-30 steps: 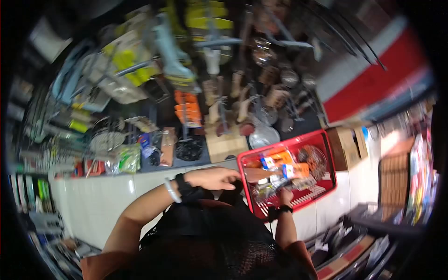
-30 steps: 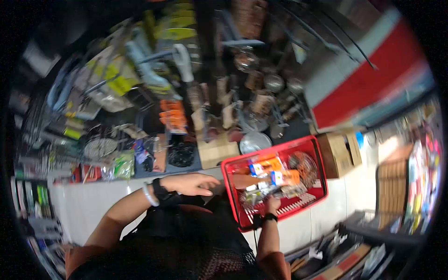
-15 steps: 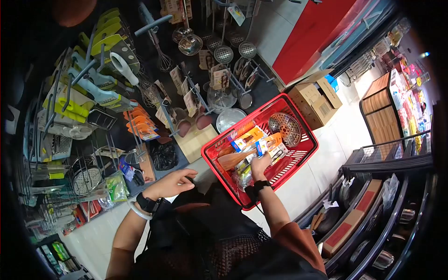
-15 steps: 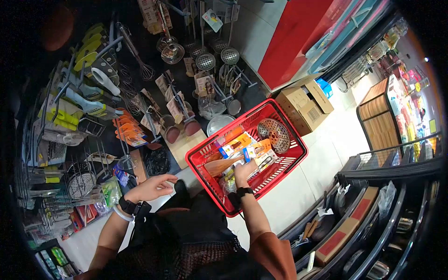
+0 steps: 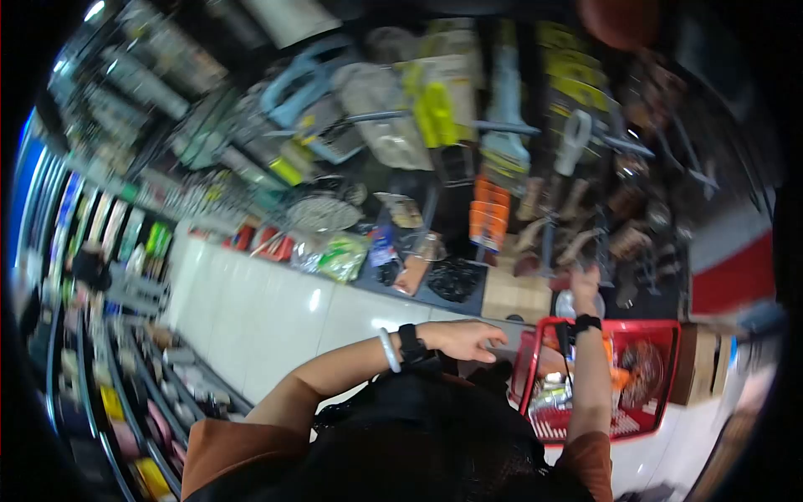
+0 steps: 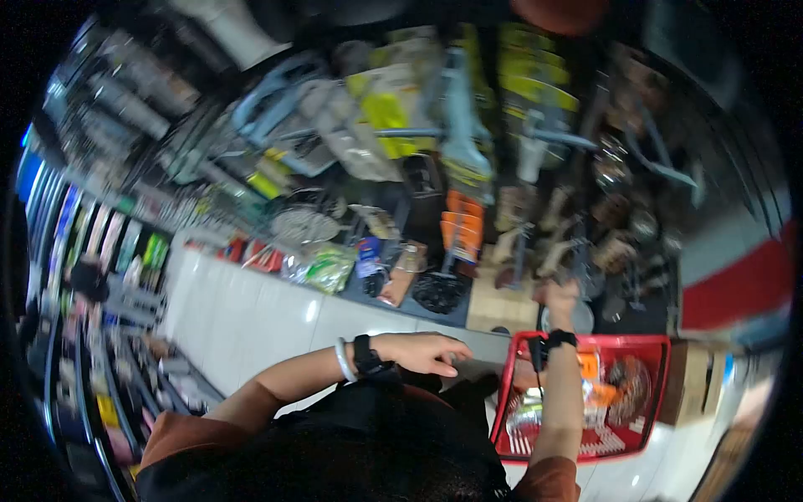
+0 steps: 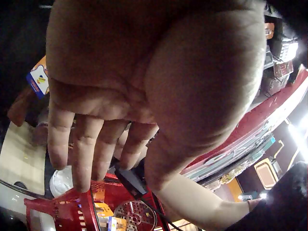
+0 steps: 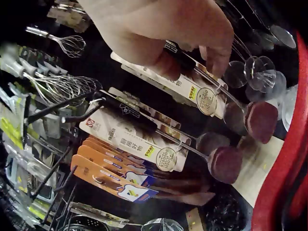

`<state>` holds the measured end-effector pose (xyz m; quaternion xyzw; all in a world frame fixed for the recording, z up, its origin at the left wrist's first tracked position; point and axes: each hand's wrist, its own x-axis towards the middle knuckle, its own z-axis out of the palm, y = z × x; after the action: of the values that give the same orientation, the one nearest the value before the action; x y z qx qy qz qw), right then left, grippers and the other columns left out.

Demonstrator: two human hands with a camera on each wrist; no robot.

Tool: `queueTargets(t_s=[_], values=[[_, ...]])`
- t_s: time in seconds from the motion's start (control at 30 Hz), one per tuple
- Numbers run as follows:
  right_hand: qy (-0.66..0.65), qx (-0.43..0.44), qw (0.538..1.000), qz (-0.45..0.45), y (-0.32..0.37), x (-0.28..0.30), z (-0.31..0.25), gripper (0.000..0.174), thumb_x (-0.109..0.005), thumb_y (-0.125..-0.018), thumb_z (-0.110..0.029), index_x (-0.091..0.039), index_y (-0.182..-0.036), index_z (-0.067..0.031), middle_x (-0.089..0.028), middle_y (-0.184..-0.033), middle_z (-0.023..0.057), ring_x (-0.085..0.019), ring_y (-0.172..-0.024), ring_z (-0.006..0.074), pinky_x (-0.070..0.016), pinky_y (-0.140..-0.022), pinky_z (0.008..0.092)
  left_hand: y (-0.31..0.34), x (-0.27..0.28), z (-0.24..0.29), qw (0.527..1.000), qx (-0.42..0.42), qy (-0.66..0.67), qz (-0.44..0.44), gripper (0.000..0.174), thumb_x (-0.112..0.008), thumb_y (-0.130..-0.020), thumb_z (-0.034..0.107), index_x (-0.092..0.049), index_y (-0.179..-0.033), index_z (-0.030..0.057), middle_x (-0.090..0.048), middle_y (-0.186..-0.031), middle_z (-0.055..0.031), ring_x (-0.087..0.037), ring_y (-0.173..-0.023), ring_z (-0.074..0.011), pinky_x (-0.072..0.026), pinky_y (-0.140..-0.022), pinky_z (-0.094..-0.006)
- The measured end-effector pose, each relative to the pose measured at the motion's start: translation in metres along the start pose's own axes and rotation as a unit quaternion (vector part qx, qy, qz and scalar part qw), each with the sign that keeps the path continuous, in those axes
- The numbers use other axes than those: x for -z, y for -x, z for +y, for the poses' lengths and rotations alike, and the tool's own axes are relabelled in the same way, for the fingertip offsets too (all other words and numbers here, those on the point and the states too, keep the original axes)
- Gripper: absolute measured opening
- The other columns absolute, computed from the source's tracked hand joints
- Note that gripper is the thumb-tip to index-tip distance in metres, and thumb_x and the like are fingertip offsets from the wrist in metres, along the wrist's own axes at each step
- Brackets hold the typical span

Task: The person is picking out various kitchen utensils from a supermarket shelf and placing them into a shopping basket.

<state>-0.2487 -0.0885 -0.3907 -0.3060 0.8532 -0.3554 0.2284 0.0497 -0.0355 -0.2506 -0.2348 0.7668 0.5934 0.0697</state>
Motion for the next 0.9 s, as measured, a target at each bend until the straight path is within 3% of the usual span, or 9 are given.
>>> queueTargets(t_s=[0.03,0.07,0.17,0.37,0.47,0.57,0.7,0.77,0.9], values=[[-0.133,0.032,0.991,-0.005,-0.018,-0.017,0.018,0.064,-0.068,-0.067,-0.024,-0.049,-0.123,0.0000,-0.061,-0.108,0.0240,-0.059,-0.103,0.0306,-0.0454,-0.088,0.0361,0.005,0.001,0.000,1.000,0.011,0.006,0.007,0.045,-0.059,-0.087,0.019,-0.043,-0.124,-0.0010,-0.055,-0.118,-0.0194,-0.062,-0.095,-0.0253,-0.0491,-0.080,-0.0358],[-0.065,0.057,0.996,0.021,-0.080,-0.063,0.082,0.072,-0.069,-0.067,-0.023,-0.043,-0.129,0.0003,-0.058,-0.116,0.0215,-0.058,-0.106,0.0316,-0.0451,-0.089,0.0353,0.010,0.002,-0.001,1.000,0.019,0.011,0.008,0.046,-0.059,-0.086,0.019,-0.043,-0.124,-0.0008,-0.054,-0.117,-0.0201,-0.062,-0.096,-0.0262,-0.0491,-0.079,-0.0362],[-0.199,0.095,0.975,-0.011,-0.084,-0.061,0.072,0.073,-0.070,-0.070,-0.017,-0.038,-0.133,0.0024,-0.046,-0.132,0.0206,-0.046,-0.121,0.0306,-0.0382,-0.096,0.0326,0.022,0.003,-0.011,0.999,0.037,0.022,0.034,0.045,-0.059,-0.086,0.019,-0.043,-0.124,-0.0006,-0.055,-0.116,-0.0207,-0.062,-0.095,-0.0274,-0.0492,-0.079,-0.0360],[-0.272,0.077,0.955,-0.086,-0.090,-0.056,0.056,0.042,-0.066,-0.077,-0.004,-0.047,-0.115,-0.0049,-0.059,-0.105,0.0055,-0.057,-0.091,0.0151,-0.0450,-0.076,0.0276,0.046,0.002,-0.020,0.995,0.058,0.037,0.075,0.043,-0.059,-0.087,0.019,-0.045,-0.124,0.0008,-0.056,-0.114,-0.0193,-0.061,-0.094,-0.0229,-0.0491,-0.080,-0.0323],[-0.359,-0.028,0.915,-0.185,-0.056,-0.027,0.009,0.039,-0.067,-0.079,-0.010,-0.049,-0.113,-0.0084,-0.060,-0.101,0.0056,-0.059,-0.086,0.0172,-0.0465,-0.073,0.0292,0.051,0.004,-0.023,0.994,0.066,0.038,0.076,0.042,-0.060,-0.087,0.019,-0.046,-0.123,0.0027,-0.056,-0.115,-0.0163,-0.061,-0.094,-0.0217,-0.0489,-0.081,-0.0317],[-0.434,-0.052,0.858,-0.271,-0.084,-0.040,0.052,0.031,-0.067,-0.080,-0.014,-0.048,-0.104,-0.0092,-0.059,-0.098,0.0044,-0.059,-0.083,0.0181,-0.0480,-0.073,0.0298,0.050,0.008,-0.015,0.990,0.103,0.051,0.080,0.042,-0.060,-0.087,0.019,-0.047,-0.124,0.0040,-0.058,-0.116,-0.0127,-0.061,-0.094,-0.0209,-0.0485,-0.083,-0.0319],[-0.287,-0.065,0.938,-0.184,-0.061,-0.035,0.023,0.034,-0.068,-0.081,-0.017,-0.045,-0.103,-0.0068,-0.055,-0.101,0.0052,-0.056,-0.083,0.0147,-0.0468,-0.075,0.0297,0.049,0.011,-0.022,0.995,0.080,0.003,0.064,0.042,-0.060,-0.087,0.018,-0.046,-0.124,0.0043,-0.059,-0.113,-0.0122,-0.062,-0.094,-0.0202,-0.0481,-0.083,-0.0325],[-0.331,-0.044,0.924,-0.184,-0.052,-0.030,0.023,0.039,-0.068,-0.080,-0.016,-0.043,-0.107,-0.0044,-0.056,-0.094,0.0060,-0.056,-0.081,0.0141,-0.0470,-0.072,0.0287,0.047,0.012,-0.020,0.994,0.094,0.007,0.049,0.042,-0.060,-0.087,0.018,-0.046,-0.124,0.0044,-0.059,-0.112,-0.0121,-0.062,-0.094,-0.0198,-0.0482,-0.082,-0.0328],[-0.121,0.009,0.991,-0.049,-0.035,-0.019,0.020,0.048,-0.072,-0.076,-0.023,-0.052,-0.109,0.0051,-0.064,-0.089,0.0138,-0.060,-0.086,0.0215,-0.0470,-0.076,0.0329,0.040,0.013,-0.018,0.995,0.089,0.009,0.040,0.042,-0.060,-0.087,0.018,-0.046,-0.124,0.0042,-0.059,-0.112,-0.0115,-0.061,-0.096,-0.0195,-0.0476,-0.083,-0.0329]])
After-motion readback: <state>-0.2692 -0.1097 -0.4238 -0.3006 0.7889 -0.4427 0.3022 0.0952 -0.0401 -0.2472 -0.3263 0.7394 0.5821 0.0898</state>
